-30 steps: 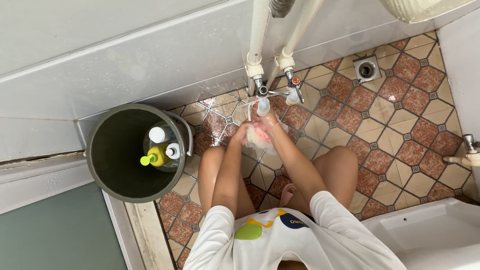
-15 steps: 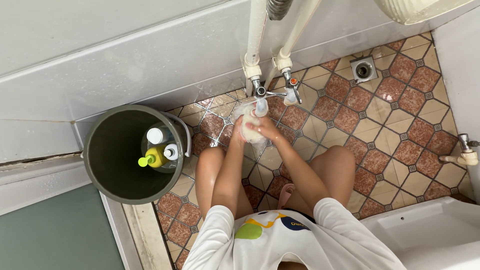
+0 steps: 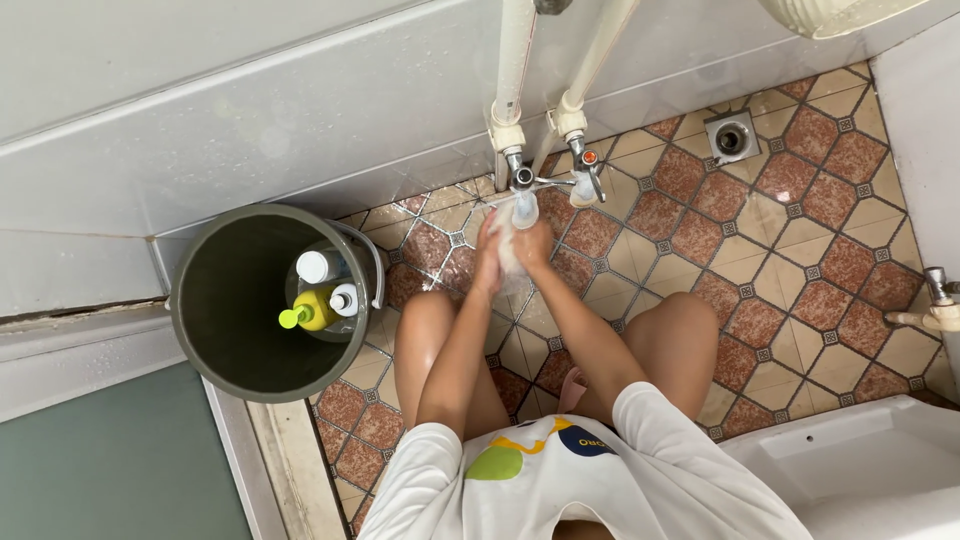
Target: The person sits on the bathroom floor and washes a green bucket, a yellow bottle, and a black wall-mounted caddy using a cloth and running water. They then rinse the cloth and organize items in a wall cabinet, placing a cup and toothbrush inside before closing the door.
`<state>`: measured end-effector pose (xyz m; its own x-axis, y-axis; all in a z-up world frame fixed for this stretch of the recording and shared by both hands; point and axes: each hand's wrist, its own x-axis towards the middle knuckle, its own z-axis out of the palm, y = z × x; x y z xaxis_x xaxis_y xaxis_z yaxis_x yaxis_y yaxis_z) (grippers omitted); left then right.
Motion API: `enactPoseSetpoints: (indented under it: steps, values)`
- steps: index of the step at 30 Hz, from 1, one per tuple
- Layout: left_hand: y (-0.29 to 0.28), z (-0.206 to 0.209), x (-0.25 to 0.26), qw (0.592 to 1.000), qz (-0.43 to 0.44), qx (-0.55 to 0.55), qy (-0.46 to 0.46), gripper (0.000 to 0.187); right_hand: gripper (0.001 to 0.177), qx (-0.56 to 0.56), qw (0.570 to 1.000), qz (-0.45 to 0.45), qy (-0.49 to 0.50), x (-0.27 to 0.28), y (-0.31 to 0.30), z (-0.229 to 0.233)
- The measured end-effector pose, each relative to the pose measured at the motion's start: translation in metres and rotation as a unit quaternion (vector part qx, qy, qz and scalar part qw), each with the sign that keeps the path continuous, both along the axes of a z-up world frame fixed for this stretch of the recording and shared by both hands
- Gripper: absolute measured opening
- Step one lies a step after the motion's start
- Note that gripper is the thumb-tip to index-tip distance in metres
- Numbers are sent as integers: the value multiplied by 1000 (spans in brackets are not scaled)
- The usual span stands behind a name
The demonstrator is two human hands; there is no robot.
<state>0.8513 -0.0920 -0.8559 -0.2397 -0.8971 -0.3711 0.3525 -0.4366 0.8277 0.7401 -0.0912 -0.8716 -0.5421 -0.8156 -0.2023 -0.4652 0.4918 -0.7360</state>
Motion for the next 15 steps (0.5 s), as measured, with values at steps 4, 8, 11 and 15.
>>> enactPoseSetpoints:
  steps: [4,8,11,15]
  values:
    - [28,13,-10,992,-49,-59,-99,83,33,-159,881,-212,-392,-7,-8,-8]
    - [-3,-14,-11,955,-44,259,139,58,30,-95,918,-40,-383,3,20,18]
    - [-34,-33,6,933,-68,241,259,45,22,-174,963,201,-39,11,43,63]
    - [-29,-44,3,939,12,232,253,30,25,-249,931,219,156,33,53,101]
